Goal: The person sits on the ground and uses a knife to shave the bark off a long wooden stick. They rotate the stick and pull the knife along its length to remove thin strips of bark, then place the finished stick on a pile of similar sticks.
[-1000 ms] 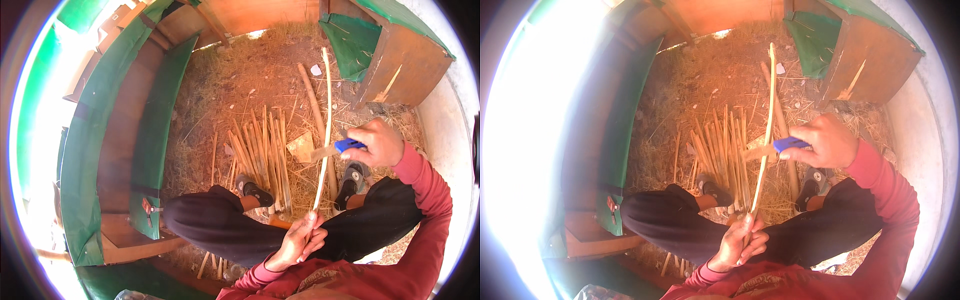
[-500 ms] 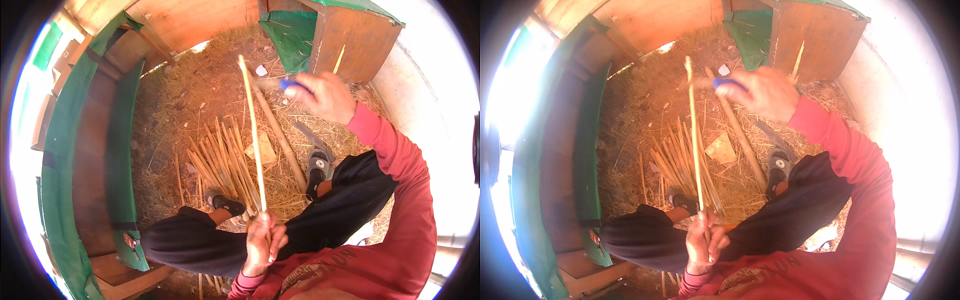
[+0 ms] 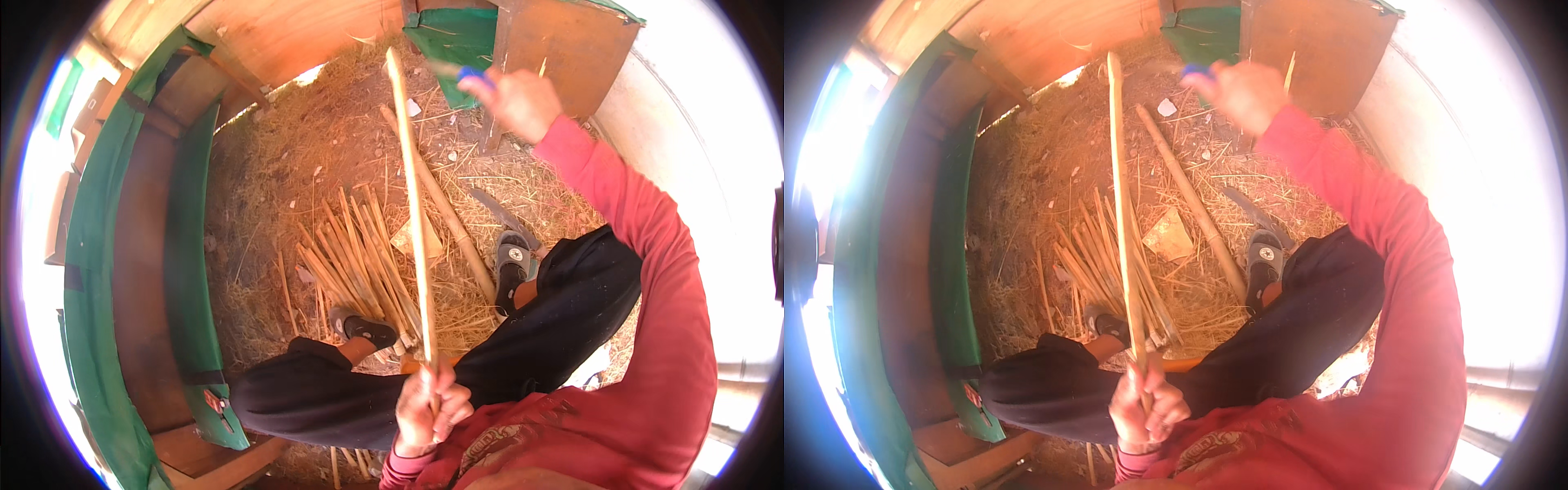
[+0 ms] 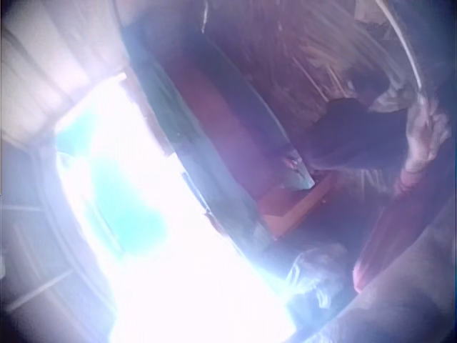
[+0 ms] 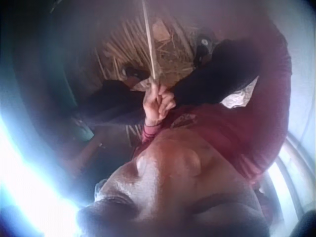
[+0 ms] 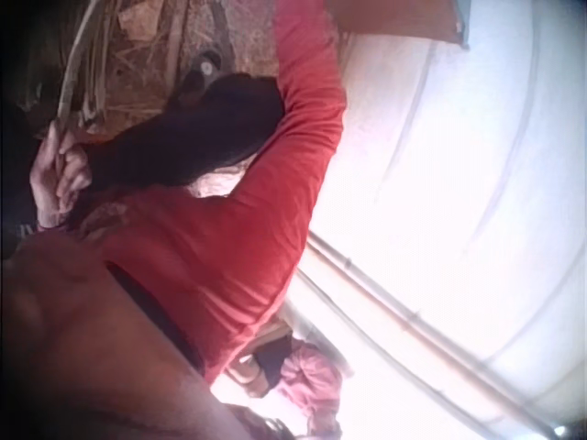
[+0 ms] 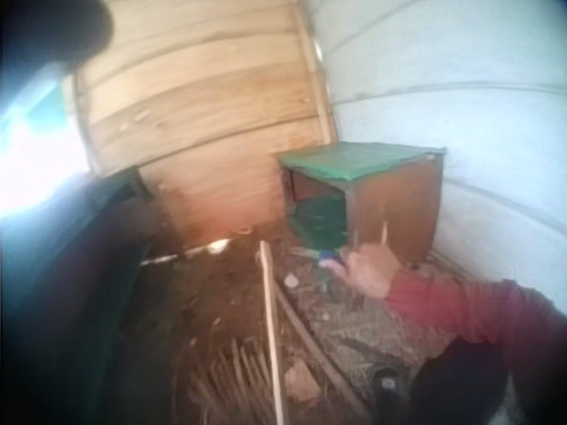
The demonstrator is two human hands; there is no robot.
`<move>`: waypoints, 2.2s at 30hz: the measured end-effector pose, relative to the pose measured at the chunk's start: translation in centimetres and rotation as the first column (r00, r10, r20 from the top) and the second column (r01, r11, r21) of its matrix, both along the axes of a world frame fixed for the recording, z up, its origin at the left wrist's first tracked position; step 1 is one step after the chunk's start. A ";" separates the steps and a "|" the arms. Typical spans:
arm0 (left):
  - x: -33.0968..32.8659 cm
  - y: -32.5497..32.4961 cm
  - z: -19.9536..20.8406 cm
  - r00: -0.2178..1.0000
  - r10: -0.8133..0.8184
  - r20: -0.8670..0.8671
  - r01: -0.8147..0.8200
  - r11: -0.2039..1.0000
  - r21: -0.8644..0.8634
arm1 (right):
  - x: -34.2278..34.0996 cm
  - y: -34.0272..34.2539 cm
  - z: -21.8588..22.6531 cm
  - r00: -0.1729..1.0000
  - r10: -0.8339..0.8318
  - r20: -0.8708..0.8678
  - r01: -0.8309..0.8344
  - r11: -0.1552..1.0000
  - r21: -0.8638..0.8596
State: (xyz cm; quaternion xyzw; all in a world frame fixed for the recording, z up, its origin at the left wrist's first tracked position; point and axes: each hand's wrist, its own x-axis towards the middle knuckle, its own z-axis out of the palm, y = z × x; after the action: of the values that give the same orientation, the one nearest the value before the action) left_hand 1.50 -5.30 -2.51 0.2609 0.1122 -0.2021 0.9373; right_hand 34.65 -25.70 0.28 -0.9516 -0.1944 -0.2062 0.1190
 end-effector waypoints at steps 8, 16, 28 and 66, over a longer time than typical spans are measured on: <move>2.6 0.3 -1.4 0.997 0.065 -0.031 -0.063 0.996 0.070 | -6.3 2.9 1.7 0.812 0.584 -0.013 -0.567 0.793 0.223; 1.8 0.1 -0.1 1.000 -0.005 -0.017 0.007 0.994 0.111 | -6.8 4.4 -0.4 0.901 0.417 -0.119 -0.423 0.905 -0.036; 1.7 0.2 -1.2 0.997 0.022 -0.068 -0.018 0.998 0.060 | -7.6 4.0 -1.2 0.707 0.680 -0.195 -0.681 0.729 0.072; 0.9 -0.6 0.0 0.991 0.110 0.077 -0.118 0.987 0.107 | -9.1 4.0 0.6 0.611 0.776 -0.157 -0.762 0.630 0.150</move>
State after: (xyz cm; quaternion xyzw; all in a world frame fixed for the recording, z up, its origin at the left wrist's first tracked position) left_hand 2.45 -5.91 -2.53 0.3130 0.1048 -0.1324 0.9346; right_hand 25.52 -21.68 0.88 -0.7875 -0.5628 -0.0415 0.2478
